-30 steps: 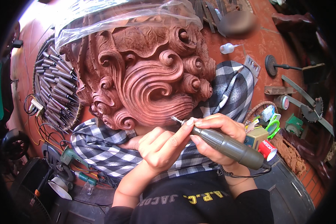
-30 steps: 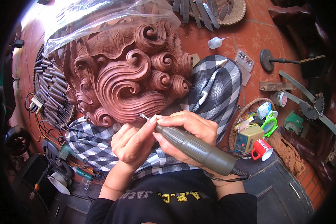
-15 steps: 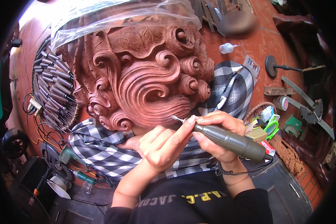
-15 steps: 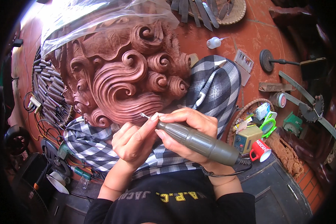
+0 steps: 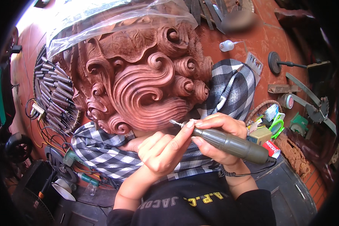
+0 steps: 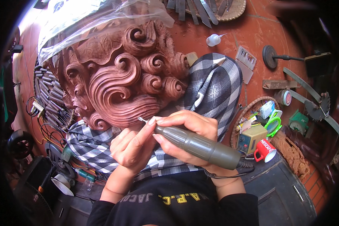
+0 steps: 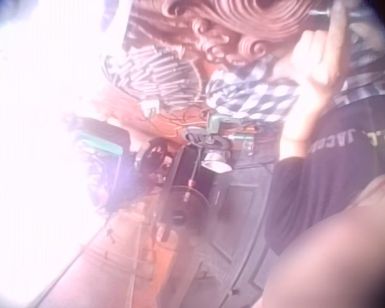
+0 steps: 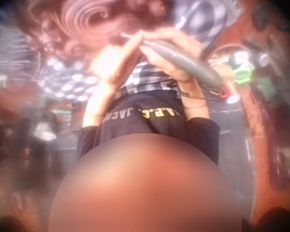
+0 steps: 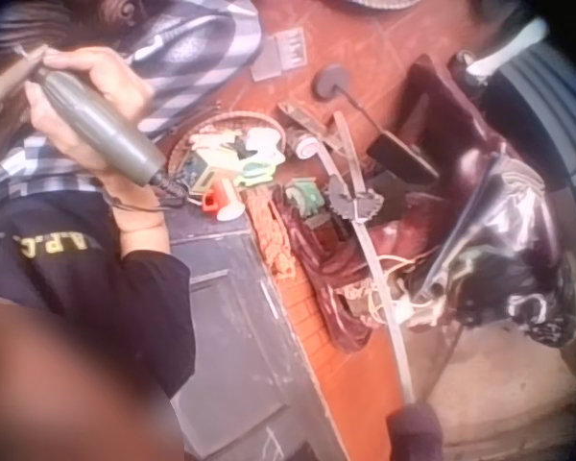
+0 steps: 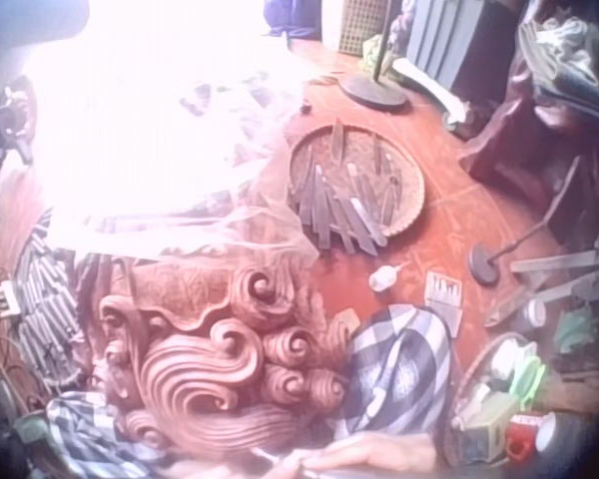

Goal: The person carves a large, reddish-brown wooden piece with intricate swirl patterns. They use a rotary tool to refine the details and then switch to a chisel and mallet to shape the surface. The person occasionally wipes away wood dust with their hand.

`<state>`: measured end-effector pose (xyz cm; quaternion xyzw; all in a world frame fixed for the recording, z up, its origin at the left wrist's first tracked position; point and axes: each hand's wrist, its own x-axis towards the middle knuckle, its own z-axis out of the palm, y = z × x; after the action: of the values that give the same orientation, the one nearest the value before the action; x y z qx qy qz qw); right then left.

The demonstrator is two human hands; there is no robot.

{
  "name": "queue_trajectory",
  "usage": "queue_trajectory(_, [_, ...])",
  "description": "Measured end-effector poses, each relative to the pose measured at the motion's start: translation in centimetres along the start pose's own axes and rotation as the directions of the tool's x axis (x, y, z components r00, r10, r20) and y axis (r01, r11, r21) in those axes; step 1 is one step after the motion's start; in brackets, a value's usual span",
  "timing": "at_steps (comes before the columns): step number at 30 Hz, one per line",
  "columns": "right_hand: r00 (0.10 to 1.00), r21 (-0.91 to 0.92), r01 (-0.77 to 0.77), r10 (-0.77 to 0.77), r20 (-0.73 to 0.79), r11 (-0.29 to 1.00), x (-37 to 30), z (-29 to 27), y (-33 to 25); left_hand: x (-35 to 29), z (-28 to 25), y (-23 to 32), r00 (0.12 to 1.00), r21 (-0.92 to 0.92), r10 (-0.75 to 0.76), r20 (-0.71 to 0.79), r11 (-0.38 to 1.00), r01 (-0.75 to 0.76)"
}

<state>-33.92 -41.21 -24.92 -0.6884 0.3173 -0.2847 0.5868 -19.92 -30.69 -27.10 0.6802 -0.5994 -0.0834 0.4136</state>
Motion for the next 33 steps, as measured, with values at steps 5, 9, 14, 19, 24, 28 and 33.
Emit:
queue_trajectory(5, [0.999,-0.015,-0.025,0.025,0.025,1.000,0.5,0.2,-0.2,0.0,-0.3,0.0,0.999,0.013,-0.040,0.002,0.999,0.040])
queue_trajectory(9, [0.999,-0.008,-0.046,0.046,0.020,0.999,0.5,-0.1,0.0,0.3,-0.1,0.0,0.999,0.005,-0.039,0.030,0.999,0.038])
queue_trajectory(14, [0.996,-0.002,-0.087,0.087,-0.001,0.996,0.4,-0.7,0.3,0.6,0.6,0.1,0.998,-0.031,-0.046,0.043,0.998,0.048])
queue_trajectory(19, [0.991,0.033,-0.130,0.131,-0.027,0.991,0.2,-1.2,0.6,0.9,1.4,0.3,0.999,-0.043,-0.046,0.026,0.998,0.047])
queue_trajectory(24, [0.989,0.043,-0.136,0.138,-0.047,0.990,-0.2,-2.0,1.0,0.9,2.1,0.7,0.998,-0.044,-0.048,0.052,0.998,0.050])
queue_trajectory(28, [0.991,0.084,-0.120,0.124,-0.040,0.989,-0.4,-2.2,1.2,1.2,1.7,1.7,0.998,0.007,-0.030,0.057,1.000,0.029])
queue_trajectory(33, [0.993,0.103,-0.112,0.114,-0.009,0.988,0.2,-1.3,1.0,0.5,1.0,1.0,0.998,0.001,-0.033,0.050,0.999,0.033])
